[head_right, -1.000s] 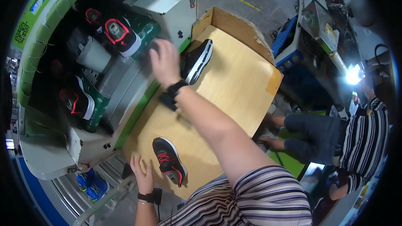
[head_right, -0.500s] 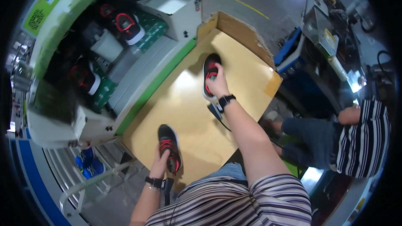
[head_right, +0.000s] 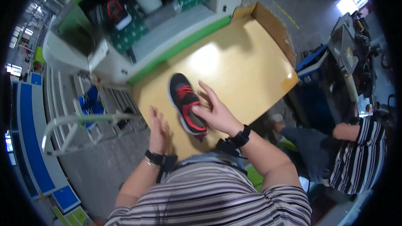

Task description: The person is loading finished shoes into a shoe-setting or heat-treatment machine in an assembly line.

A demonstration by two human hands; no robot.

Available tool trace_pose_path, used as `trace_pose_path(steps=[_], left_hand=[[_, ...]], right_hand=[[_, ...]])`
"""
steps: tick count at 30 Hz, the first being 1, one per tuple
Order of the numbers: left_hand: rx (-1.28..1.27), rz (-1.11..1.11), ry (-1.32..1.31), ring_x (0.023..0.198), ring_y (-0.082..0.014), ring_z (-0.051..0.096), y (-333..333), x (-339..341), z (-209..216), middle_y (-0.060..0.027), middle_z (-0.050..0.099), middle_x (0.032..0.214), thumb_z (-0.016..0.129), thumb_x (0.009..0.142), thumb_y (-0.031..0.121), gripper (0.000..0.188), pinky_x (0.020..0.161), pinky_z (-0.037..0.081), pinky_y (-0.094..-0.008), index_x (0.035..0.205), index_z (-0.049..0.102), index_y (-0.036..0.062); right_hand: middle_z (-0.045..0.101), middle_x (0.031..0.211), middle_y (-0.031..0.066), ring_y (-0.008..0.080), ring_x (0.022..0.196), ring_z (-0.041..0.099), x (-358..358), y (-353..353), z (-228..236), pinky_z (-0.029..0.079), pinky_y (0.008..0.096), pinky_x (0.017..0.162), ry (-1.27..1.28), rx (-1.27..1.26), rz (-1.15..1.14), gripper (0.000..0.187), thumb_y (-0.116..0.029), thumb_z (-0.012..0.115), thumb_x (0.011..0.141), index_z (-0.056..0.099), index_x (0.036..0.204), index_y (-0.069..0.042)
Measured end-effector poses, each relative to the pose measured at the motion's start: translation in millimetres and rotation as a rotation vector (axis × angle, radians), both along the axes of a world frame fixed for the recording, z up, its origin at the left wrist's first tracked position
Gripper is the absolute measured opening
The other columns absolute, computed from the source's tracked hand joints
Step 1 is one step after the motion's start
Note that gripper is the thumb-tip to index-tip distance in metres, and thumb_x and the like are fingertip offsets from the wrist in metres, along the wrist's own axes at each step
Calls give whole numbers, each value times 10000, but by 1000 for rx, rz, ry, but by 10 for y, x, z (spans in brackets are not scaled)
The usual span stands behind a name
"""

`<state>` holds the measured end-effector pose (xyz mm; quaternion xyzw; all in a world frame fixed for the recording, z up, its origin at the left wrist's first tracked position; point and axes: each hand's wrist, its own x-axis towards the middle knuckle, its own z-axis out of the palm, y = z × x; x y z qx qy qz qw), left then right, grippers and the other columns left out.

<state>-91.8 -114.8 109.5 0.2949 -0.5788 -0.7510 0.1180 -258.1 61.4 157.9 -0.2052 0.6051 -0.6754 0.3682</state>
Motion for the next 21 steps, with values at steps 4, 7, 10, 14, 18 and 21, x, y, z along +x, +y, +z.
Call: trace_pose_path(steps=[4,7,10,14,18,21], left_hand=[[-246,-19,26,1466,-309,25,-16,128,-102,-194,2,1579,560,934,368,872,1170,90,-418,1519,-11,64],[-577,-169,-312,1454,-342,57,-54,288,-486,-262,48,1547,767,782,256,1074,1168,119,-397,1505,8,23],[-485,-1,-285,1411,-365,168,47,384,-599,-273,145,1492,803,696,220,1125,1156,179,-400,1486,35,-4],[-576,36,-310,1339,-354,318,85,419,-604,-254,266,1439,721,691,108,1013,1119,270,-405,1474,86,15],[-129,142,-204,1018,-229,551,-122,288,-268,-135,485,1187,631,687,-15,881,878,492,-350,1444,189,83],[226,203,-13,960,-200,567,-405,-42,232,-107,510,1154,612,686,-45,809,776,521,-308,1412,273,68]], right_hand=[[341,1445,277,365,1333,385,7,-102,-112,322,391,1098,315,259,44,833,-262,681,859,189,1475,7],[268,1480,275,360,1381,297,183,-50,-665,283,396,1120,323,409,253,925,-313,738,812,185,1465,38],[296,1447,299,385,1361,319,538,-52,-988,282,386,1119,389,427,228,982,-257,748,754,148,1459,70],[320,1429,296,396,1348,341,573,-50,-969,295,391,1114,460,401,133,900,-128,670,757,145,1472,22],[350,1432,276,397,1345,352,529,125,-965,304,404,1112,606,354,111,783,-84,636,804,221,1464,-18],[379,1425,257,408,1326,369,536,168,-973,304,418,1112,662,371,103,754,-127,664,829,256,1453,-23]])
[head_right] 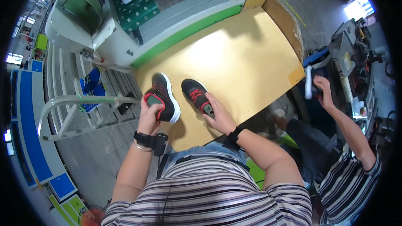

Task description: The person is loading finished shoes into a shoe-setting or heat-treatment machine in an assembly line.

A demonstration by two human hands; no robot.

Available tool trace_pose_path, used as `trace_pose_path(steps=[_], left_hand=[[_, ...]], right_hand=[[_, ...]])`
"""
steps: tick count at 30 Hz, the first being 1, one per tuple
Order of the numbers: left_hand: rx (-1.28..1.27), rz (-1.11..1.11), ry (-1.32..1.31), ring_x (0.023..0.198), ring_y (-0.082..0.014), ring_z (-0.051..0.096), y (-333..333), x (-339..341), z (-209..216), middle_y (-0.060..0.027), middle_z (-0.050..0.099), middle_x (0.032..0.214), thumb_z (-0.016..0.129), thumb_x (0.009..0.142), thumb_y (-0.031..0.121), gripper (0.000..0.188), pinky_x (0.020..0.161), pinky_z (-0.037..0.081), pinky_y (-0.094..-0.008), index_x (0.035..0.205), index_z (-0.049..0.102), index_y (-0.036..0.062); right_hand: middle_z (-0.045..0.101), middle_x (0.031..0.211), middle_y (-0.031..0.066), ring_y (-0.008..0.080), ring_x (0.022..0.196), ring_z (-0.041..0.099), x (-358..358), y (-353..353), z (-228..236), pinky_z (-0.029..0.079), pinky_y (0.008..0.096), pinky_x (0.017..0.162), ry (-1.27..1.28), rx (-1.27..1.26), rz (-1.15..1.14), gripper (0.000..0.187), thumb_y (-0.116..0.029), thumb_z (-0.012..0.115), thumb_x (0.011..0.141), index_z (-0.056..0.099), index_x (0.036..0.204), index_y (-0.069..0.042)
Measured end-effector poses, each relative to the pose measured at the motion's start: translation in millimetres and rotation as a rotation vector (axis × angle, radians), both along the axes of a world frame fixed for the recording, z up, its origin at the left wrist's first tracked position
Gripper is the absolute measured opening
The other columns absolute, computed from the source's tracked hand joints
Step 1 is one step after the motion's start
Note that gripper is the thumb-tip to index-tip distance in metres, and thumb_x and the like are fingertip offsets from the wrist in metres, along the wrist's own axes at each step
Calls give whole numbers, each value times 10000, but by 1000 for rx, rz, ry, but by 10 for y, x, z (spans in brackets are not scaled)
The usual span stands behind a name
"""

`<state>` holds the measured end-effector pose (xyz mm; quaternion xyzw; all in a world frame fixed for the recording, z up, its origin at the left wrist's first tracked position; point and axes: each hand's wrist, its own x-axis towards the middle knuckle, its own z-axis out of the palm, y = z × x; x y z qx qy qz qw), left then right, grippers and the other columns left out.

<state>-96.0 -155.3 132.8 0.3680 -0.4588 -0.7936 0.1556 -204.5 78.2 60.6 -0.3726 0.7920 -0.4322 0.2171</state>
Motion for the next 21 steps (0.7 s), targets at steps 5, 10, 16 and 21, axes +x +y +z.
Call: trace_pose_path(steps=[5,10,16,21], left_hand=[[-589,1,184,1005,-197,551,-264,-807,1114,-119,511,1180,589,697,-13,807,906,461,-301,1430,252,-16],[-730,145,97,894,-196,584,-1104,-1837,1258,-112,556,1084,642,667,-6,872,764,503,-297,1443,244,-8],[-948,200,-151,831,-220,590,-1569,-2391,1001,-137,563,1018,690,691,68,607,700,507,-339,1235,433,-9],[-599,-19,-50,845,-241,602,-1524,-2409,1386,-172,554,1058,712,744,124,563,656,537,-361,1195,415,-35]], right_hand=[[359,1436,262,418,1319,371,-24,83,10,320,430,1100,17,36,-43,748,-154,681,825,277,1443,-37],[425,1386,258,398,1283,421,-23,44,118,340,417,1082,-53,-60,-90,703,-128,674,824,326,1425,-18],[547,1245,116,192,1140,532,-582,-88,749,417,316,985,-474,-289,-406,601,-129,680,859,397,1381,-38],[589,1182,113,198,1096,568,-1712,-583,1747,440,317,949,124,-577,-405,585,-141,692,847,408,1353,-66]])
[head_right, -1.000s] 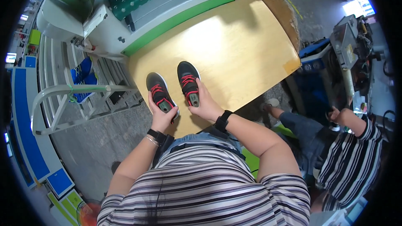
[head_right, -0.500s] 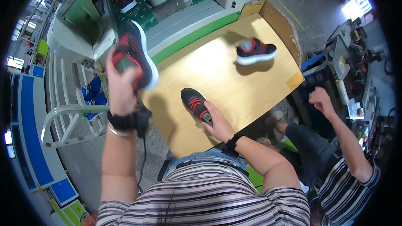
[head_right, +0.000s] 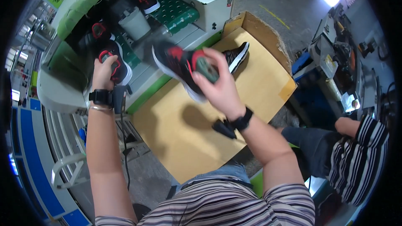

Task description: The person is loading finished shoes into a shoe-setting or heat-treatment machine in an assembly line.

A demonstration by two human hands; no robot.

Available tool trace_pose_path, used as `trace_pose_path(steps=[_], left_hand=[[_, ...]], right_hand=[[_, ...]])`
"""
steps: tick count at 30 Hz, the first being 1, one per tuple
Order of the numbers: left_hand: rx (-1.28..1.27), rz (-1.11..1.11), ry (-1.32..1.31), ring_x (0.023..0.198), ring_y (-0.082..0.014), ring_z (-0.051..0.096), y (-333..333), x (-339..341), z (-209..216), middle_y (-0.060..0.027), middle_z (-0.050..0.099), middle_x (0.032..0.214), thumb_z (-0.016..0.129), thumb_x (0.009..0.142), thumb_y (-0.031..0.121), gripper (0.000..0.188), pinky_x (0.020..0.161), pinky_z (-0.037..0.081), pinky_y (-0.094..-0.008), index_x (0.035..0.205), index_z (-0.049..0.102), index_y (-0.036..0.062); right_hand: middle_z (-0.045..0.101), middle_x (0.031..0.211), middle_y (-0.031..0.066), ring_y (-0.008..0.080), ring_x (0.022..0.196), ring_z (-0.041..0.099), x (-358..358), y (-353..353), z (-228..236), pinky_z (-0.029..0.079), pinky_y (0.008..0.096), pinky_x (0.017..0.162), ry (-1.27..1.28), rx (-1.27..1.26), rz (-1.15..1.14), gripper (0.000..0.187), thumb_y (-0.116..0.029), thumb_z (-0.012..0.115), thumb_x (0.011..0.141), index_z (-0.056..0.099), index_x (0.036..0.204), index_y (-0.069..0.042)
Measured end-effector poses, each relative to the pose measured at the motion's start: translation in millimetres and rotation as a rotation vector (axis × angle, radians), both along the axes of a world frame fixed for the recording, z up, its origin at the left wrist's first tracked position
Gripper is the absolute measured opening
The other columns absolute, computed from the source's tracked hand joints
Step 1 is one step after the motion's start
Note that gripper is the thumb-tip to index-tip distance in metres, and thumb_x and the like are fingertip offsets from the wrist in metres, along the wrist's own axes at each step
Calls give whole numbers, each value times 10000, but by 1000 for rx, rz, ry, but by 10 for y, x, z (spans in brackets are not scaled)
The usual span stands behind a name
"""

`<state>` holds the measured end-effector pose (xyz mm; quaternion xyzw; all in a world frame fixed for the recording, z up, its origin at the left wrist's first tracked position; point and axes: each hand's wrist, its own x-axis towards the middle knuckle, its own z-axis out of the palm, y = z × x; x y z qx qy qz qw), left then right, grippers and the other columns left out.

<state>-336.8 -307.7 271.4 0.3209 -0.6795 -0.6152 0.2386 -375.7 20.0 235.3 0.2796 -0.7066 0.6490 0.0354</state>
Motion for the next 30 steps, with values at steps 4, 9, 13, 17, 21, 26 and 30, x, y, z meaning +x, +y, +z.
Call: trace_pose_path(steps=[4,9,13,17,21,26,30], left_hand=[[1,19,-189,849,-248,621,-80,-108,193,-184,556,1067,697,796,199,548,638,553,-373,1197,420,-53],[-31,82,123,920,-205,591,-123,-26,-20,-149,567,1083,667,886,276,563,799,514,-333,1258,419,-65],[-416,7,255,1417,-288,206,836,559,-326,-184,168,1536,519,954,141,674,1138,195,-395,1492,138,2],[-733,-392,-585,1427,-446,91,1175,1394,-1328,-281,48,1545,650,838,223,884,1154,108,-513,1510,109,30],[-551,-635,-1036,1438,-455,4,1358,2224,-2001,-291,-14,1551,696,773,453,1050,1103,65,-644,1504,90,5],[-631,-709,-1041,1432,-461,-74,1493,2273,-1988,-294,-81,1546,682,770,519,1126,1102,-1,-643,1508,-2,14],[-693,-743,-1015,1426,-462,-114,1433,2350,-2173,-290,-123,1542,680,760,557,1169,1098,-13,-649,1506,-43,22]], right_hand=[[642,1142,176,304,1064,624,-904,-767,431,481,351,909,180,7,-136,543,-200,683,828,469,1314,-89],[593,1208,160,324,1143,557,-1502,-1538,30,417,446,945,196,289,-291,674,-448,697,761,494,1315,-122],[501,1288,173,355,1210,464,-1203,-1340,-200,323,406,1041,252,-79,-295,581,-364,629,874,448,1334,-57],[426,1347,230,396,1264,375,-1057,-871,-1099,265,538,1061,414,473,-490,626,-334,637,851,414,1347,-24],[131,1536,279,451,1412,152,-926,141,-1570,131,546,1144,151,1026,-438,1073,-565,695,748,179,1473,34],[236,1497,289,428,1379,273,-889,775,-1781,275,448,1119,-312,476,-925,1064,-417,770,736,135,1478,7],[516,1290,263,392,1168,537,-830,950,-1918,436,418,985,-446,370,-727,848,-175,715,748,254,1451,-61]])
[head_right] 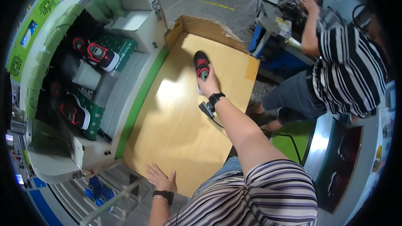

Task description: The person is loading finished shoes into a shoe-setting or heat-treatment machine in an assembly line.

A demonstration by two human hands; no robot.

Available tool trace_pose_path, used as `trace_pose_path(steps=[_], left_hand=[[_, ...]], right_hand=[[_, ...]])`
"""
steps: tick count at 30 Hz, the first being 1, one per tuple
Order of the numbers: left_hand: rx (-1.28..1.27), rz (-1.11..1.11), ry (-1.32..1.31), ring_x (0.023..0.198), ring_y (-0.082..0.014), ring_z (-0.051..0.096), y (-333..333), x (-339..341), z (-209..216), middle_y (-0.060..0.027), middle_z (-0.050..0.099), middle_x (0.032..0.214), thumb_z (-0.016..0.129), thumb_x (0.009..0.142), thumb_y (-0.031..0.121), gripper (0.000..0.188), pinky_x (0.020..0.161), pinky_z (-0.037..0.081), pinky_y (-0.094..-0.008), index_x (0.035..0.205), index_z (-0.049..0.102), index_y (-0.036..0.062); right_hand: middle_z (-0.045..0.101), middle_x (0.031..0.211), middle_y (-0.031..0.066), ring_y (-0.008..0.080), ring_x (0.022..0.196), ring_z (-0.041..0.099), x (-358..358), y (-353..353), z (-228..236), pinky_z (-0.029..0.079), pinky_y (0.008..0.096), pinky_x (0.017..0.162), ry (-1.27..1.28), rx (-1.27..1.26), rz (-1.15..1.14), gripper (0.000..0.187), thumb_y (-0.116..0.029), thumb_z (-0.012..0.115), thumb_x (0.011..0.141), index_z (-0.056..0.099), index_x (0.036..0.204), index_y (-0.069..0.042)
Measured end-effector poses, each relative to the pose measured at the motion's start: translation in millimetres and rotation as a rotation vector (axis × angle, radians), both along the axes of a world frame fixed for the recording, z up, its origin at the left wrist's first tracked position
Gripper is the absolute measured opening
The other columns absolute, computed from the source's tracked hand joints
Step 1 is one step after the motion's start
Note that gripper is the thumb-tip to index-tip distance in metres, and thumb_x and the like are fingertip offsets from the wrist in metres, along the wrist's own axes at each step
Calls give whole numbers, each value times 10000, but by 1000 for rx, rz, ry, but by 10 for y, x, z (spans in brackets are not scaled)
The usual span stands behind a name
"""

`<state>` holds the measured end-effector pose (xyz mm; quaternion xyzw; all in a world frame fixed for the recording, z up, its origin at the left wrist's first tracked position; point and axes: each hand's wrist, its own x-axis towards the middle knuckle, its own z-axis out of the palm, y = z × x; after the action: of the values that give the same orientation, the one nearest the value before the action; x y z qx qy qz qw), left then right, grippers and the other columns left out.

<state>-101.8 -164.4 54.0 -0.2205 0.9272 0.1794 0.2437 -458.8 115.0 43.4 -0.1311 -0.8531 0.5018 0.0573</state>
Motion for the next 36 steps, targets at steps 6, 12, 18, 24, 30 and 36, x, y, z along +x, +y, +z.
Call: trace_pose_path(steps=[6,12,18,24,30,36], left_hand=[[6,9,-55,1417,-471,-150,-105,57,-112,-279,-170,1537,670,753,596,1209,1093,-6,-656,1501,-91,28],[-59,-155,-178,1418,-473,-141,-121,-8,108,-305,-176,1523,782,590,638,1420,1094,58,-657,1491,-134,33],[-94,-257,-166,1419,-474,-131,-143,98,-1,-313,-178,1518,794,505,694,1525,1092,83,-664,1479,-178,36],[-94,-260,-147,1417,-477,-124,-257,79,-102,-308,-165,1523,764,515,732,1515,1090,79,-674,1480,-191,59],[-77,-255,-91,1418,-471,-128,-305,92,-96,-288,-182,1528,787,515,706,1515,1093,67,-671,1483,-190,68],[-25,-243,-98,1422,-440,-167,-330,133,-8,-253,-226,1530,781,532,700,1494,1082,29,-685,1486,-196,93]], right_hand=[[535,1269,226,331,1176,540,1185,45,389,437,370,987,-209,-153,787,766,-77,669,732,344,1425,-84],[535,1283,214,355,1188,527,2507,12,497,419,387,1013,-115,-129,958,775,-36,673,691,383,1408,-97],[568,1237,223,389,1158,531,3093,120,504,434,416,989,-153,84,667,723,-271,747,756,434,1365,-39],[564,1250,227,374,1165,534,4083,365,213,432,418,996,-48,353,392,612,-322,687,801,495,1316,-55],[599,1216,207,348,1156,551,5117,912,-640,448,418,979,-696,261,146,480,-328,656,787,629,1181,-55],[656,1063,183,349,1067,603,5992,1447,-1245,484,435,908,-1067,626,463,365,-382,551,840,678,1085,-142]])
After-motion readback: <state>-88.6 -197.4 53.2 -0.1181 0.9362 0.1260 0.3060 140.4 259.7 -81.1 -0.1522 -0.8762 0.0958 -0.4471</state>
